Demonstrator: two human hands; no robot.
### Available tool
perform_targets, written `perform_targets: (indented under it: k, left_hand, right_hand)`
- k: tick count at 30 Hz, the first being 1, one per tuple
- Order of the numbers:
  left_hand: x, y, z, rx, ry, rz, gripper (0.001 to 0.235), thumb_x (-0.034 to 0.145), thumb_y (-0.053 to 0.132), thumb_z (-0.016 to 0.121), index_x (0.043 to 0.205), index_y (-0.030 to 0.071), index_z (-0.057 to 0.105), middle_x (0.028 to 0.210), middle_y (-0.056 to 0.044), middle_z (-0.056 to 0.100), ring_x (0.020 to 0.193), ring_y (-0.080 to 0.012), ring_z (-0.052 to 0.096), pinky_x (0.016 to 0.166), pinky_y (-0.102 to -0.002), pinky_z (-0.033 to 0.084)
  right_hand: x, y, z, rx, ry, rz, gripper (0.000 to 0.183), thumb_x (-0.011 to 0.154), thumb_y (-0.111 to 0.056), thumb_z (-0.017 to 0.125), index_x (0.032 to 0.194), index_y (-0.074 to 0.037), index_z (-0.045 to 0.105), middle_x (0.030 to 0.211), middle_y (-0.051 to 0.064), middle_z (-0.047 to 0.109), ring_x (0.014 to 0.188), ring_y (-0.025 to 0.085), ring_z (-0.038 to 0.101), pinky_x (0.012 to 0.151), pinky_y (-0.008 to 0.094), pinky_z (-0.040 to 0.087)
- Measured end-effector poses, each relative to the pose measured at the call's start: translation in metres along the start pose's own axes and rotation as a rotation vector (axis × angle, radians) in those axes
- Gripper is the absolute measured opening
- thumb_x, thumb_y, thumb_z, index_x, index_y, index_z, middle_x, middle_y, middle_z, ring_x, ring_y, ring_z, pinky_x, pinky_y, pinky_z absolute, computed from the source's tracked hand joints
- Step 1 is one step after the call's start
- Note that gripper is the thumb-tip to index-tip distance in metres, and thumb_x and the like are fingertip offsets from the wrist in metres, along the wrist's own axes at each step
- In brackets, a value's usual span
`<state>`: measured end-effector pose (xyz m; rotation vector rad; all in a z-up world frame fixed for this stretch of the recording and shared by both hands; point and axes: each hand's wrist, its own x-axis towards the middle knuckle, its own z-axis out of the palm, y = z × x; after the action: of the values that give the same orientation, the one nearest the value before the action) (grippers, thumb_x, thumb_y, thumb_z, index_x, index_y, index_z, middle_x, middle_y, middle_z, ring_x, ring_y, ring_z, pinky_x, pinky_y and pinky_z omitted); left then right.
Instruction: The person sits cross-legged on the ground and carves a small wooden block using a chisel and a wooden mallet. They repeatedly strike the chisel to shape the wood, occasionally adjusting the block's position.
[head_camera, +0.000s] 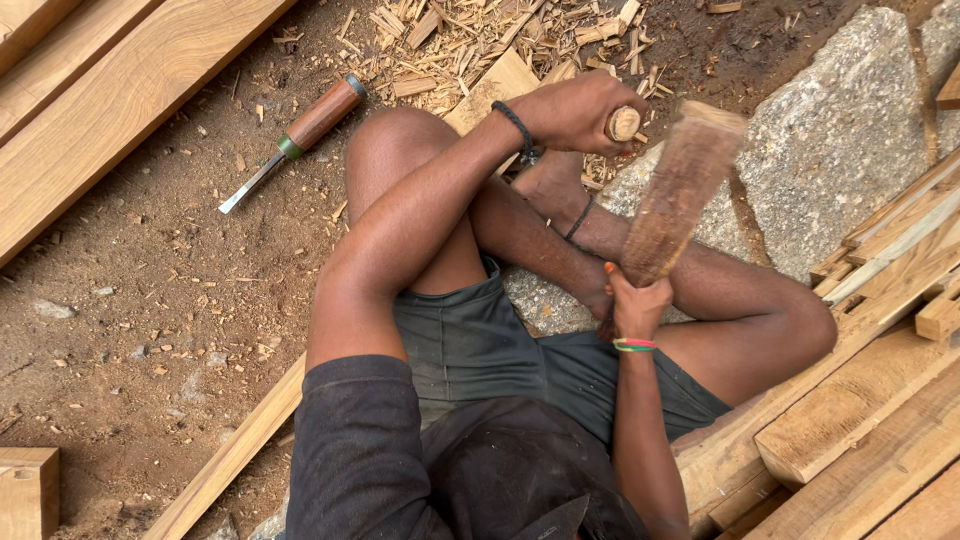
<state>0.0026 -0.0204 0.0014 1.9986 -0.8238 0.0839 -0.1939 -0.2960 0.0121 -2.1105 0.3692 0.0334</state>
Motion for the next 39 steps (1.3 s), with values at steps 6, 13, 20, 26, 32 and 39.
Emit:
perform_targets:
  k: [6, 13, 20, 26, 32, 39]
  left_hand:
    - [-0.004, 0.003, 0.003, -0.003, -0.032, -0.052, 0.061, 0.088, 0.051, 0.083, 0.125, 0.005, 0.067, 0.097, -0.015, 0.070, 0.095, -0.0300, 0.067, 0.085, -0.045, 0.055]
    - [-0.004, 0.006, -0.003, 0.010, -0.038, -0.045, 0.059, 0.091, 0.050, 0.082, 0.126, 0.004, 0.067, 0.096, -0.016, 0.070, 0.096, -0.0314, 0.067, 0.088, -0.046, 0.054]
    - [-0.004, 0.015, -0.010, 0.008, -0.029, -0.014, 0.057, 0.089, 0.048, 0.084, 0.123, 0.005, 0.069, 0.091, -0.015, 0.071, 0.091, -0.0308, 0.068, 0.084, -0.047, 0.055]
    - [-0.003, 0.007, -0.008, 0.006, -0.081, -0.093, 0.063, 0.090, 0.052, 0.082, 0.128, 0.006, 0.067, 0.085, -0.014, 0.069, 0.091, -0.0287, 0.068, 0.086, -0.045, 0.055]
    - [-0.004, 0.008, -0.003, 0.043, -0.024, -0.023, 0.059, 0.088, 0.052, 0.084, 0.122, 0.006, 0.070, 0.091, -0.013, 0.070, 0.093, -0.0299, 0.067, 0.085, -0.045, 0.055]
    - [-0.004, 0.012, -0.003, 0.041, -0.048, -0.042, 0.057, 0.087, 0.048, 0.085, 0.123, 0.006, 0.070, 0.090, -0.014, 0.071, 0.092, -0.0300, 0.068, 0.087, -0.046, 0.054]
  right_hand:
    - [0.011, -0.014, -0.022, 0.051, 0.121, -0.238, 0.024, 0.094, 0.000, 0.088, 0.102, 0.006, 0.066, 0.093, 0.009, 0.069, 0.077, 0.014, 0.065, 0.070, 0.032, 0.056]
    - [0.032, -0.058, -0.066, 0.283, 0.280, -0.515, 0.049, 0.101, 0.006, 0.078, 0.139, 0.008, 0.047, 0.107, 0.020, 0.070, 0.084, 0.021, 0.070, 0.075, 0.033, 0.063]
    - [0.019, -0.053, -0.061, -0.293, 0.403, -0.898, 0.069, 0.095, 0.001, 0.083, 0.144, 0.013, 0.036, 0.136, 0.033, 0.051, 0.123, 0.043, 0.056, 0.109, 0.054, 0.046]
    - [0.020, -0.039, -0.061, -0.092, 0.348, -0.588, 0.062, 0.094, -0.012, 0.093, 0.137, 0.011, 0.054, 0.139, 0.023, 0.060, 0.127, 0.031, 0.062, 0.113, 0.048, 0.051]
    - [0.024, -0.041, -0.066, -0.028, 0.343, -0.574, 0.059, 0.097, -0.005, 0.089, 0.140, 0.012, 0.052, 0.142, 0.024, 0.060, 0.128, 0.032, 0.062, 0.115, 0.048, 0.053]
    - [0.022, -0.056, -0.060, 0.079, 0.290, -0.365, 0.065, 0.092, -0.008, 0.084, 0.141, 0.011, 0.046, 0.112, 0.025, 0.066, 0.091, 0.034, 0.066, 0.084, 0.047, 0.059]
